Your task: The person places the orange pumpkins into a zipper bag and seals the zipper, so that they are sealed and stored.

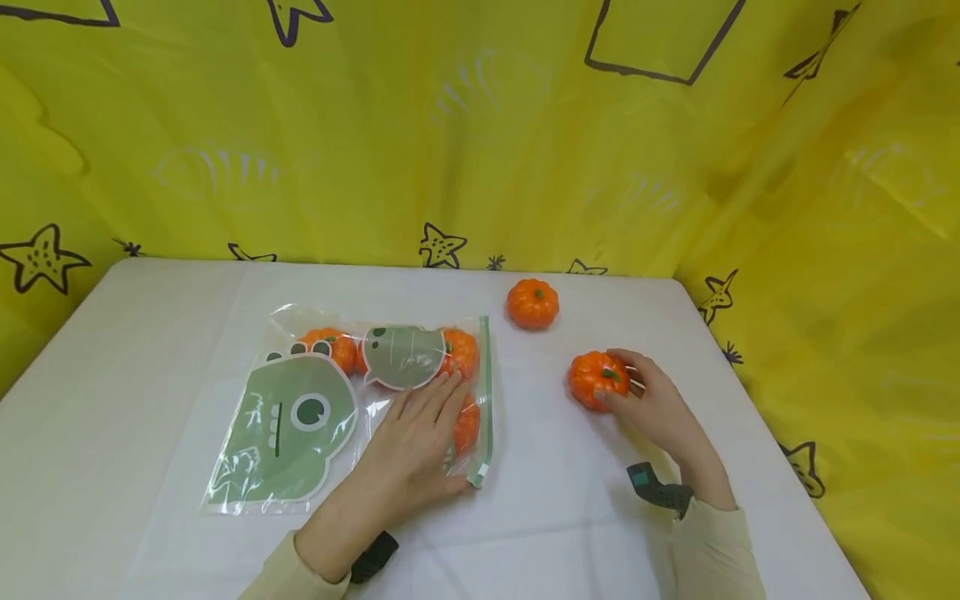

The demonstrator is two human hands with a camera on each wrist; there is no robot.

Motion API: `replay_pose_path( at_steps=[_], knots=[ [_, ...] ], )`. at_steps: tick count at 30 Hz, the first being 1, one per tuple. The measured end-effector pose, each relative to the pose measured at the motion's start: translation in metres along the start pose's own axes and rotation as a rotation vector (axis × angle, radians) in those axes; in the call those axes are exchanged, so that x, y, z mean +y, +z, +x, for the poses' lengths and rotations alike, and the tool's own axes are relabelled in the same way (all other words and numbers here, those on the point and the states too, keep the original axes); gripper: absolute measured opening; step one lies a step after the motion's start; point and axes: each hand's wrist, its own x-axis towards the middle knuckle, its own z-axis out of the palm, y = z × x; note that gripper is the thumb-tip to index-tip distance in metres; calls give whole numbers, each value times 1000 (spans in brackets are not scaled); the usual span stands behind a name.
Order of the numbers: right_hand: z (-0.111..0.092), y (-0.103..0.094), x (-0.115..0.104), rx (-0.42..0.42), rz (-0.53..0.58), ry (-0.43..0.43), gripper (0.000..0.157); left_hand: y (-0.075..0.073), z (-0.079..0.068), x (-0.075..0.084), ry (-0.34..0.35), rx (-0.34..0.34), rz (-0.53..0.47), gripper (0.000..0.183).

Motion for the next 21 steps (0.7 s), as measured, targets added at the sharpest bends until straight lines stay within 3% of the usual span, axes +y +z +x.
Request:
replay_pose_path(
  at_steps=[8, 14, 21],
  knots=[
    [-3, 6, -18, 3, -29, -68, 66, -1, 0, 0, -15, -22, -7, 112],
    [0, 12, -28, -28, -157, -115, 58, 0, 1, 0, -17, -23, -13, 112],
    [4, 18, -38, -26, -290, -134, 59, -1, 1, 0, -17, -26, -6, 112]
  ],
)
